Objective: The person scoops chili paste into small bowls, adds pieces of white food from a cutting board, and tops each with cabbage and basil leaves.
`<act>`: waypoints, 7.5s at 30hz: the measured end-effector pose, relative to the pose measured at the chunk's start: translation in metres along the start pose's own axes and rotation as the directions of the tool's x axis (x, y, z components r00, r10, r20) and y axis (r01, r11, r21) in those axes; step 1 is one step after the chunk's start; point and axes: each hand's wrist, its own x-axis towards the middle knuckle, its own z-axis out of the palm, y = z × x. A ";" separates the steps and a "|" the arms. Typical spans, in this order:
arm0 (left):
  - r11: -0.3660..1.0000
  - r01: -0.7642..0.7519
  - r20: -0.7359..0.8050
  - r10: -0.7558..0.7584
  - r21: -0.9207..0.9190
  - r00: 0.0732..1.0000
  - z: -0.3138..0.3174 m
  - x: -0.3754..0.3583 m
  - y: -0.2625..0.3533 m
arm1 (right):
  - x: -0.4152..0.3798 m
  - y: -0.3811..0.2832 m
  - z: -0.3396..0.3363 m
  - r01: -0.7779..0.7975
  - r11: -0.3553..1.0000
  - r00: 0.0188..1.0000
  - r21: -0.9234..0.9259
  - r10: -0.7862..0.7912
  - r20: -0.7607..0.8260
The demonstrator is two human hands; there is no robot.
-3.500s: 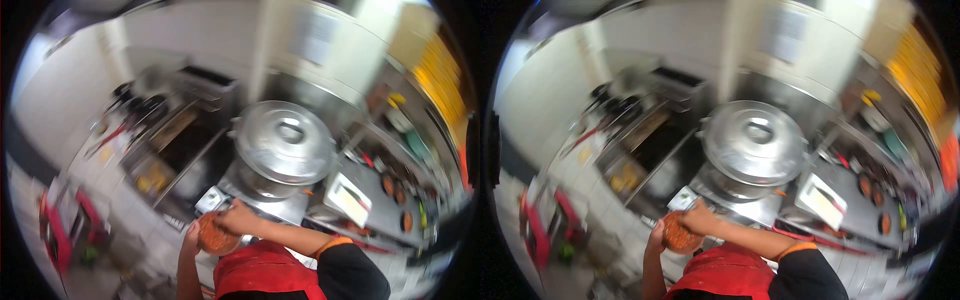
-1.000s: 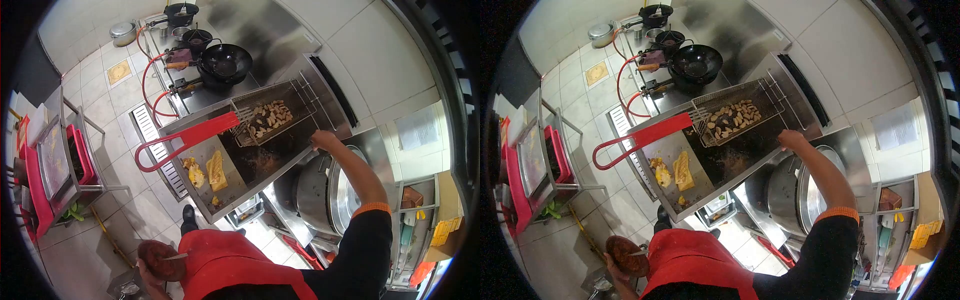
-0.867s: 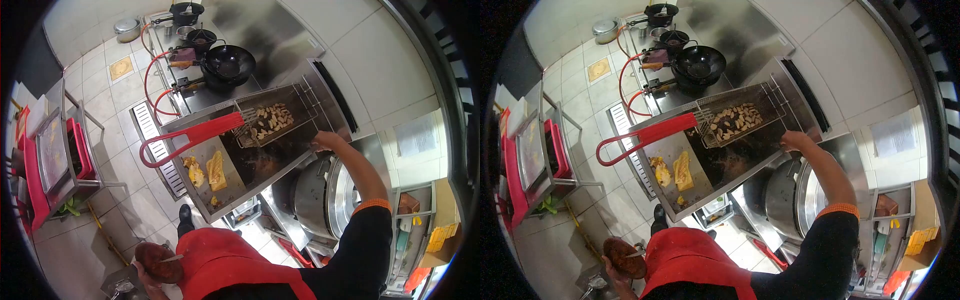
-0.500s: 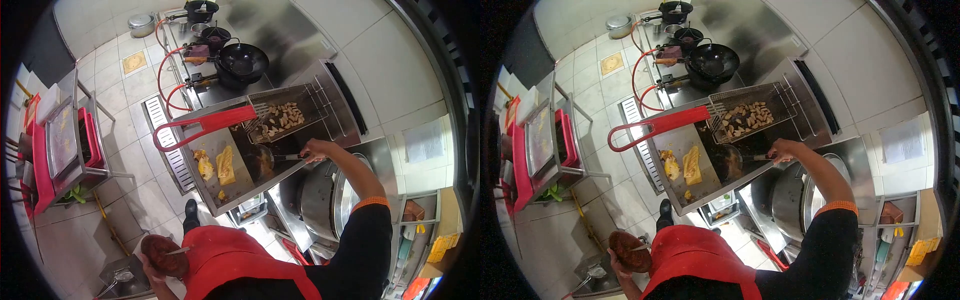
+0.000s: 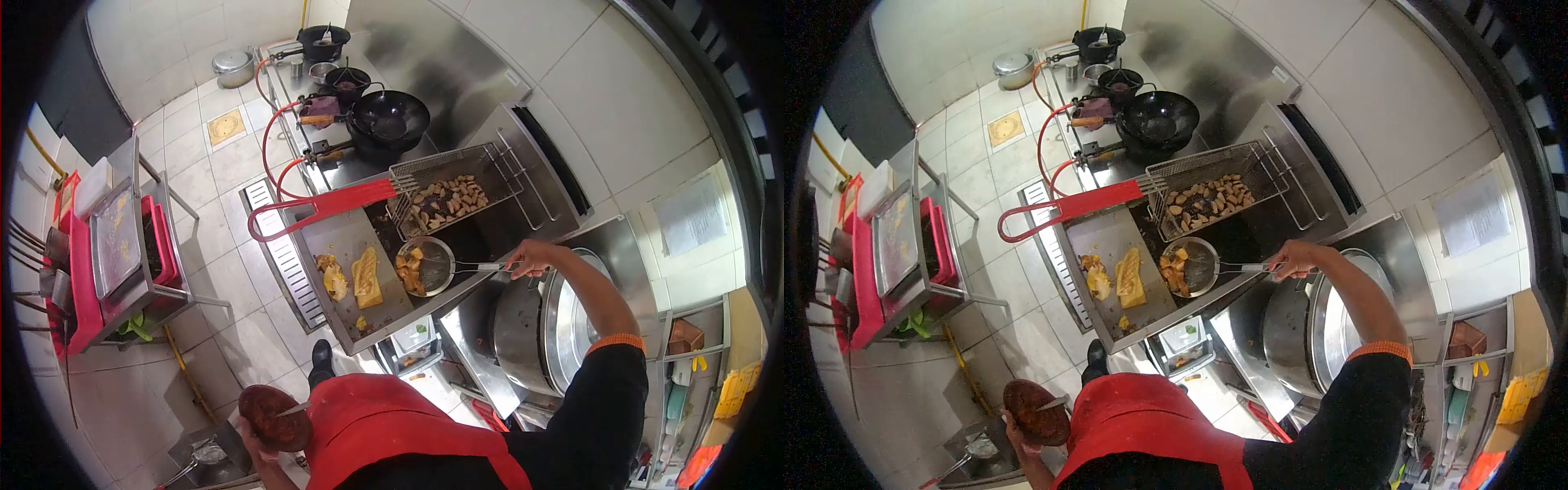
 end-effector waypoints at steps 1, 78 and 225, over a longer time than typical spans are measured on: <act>1.000 -0.006 0.003 0.006 0.013 1.000 0.003 0.001 -0.002 | -0.001 0.004 0.005 0.020 0.998 1.000 0.054 -0.021 0.012; -0.377 -0.179 -0.413 -0.761 0.909 -0.500 0.301 -0.530 -0.725 | -0.587 0.369 0.814 -0.468 0.560 -0.221 0.683 0.674 -0.705; 0.185 0.687 0.328 -0.941 0.703 -0.082 0.319 -0.699 -1.258 | -0.720 0.980 0.802 0.441 0.735 0.129 0.515 0.516 -0.847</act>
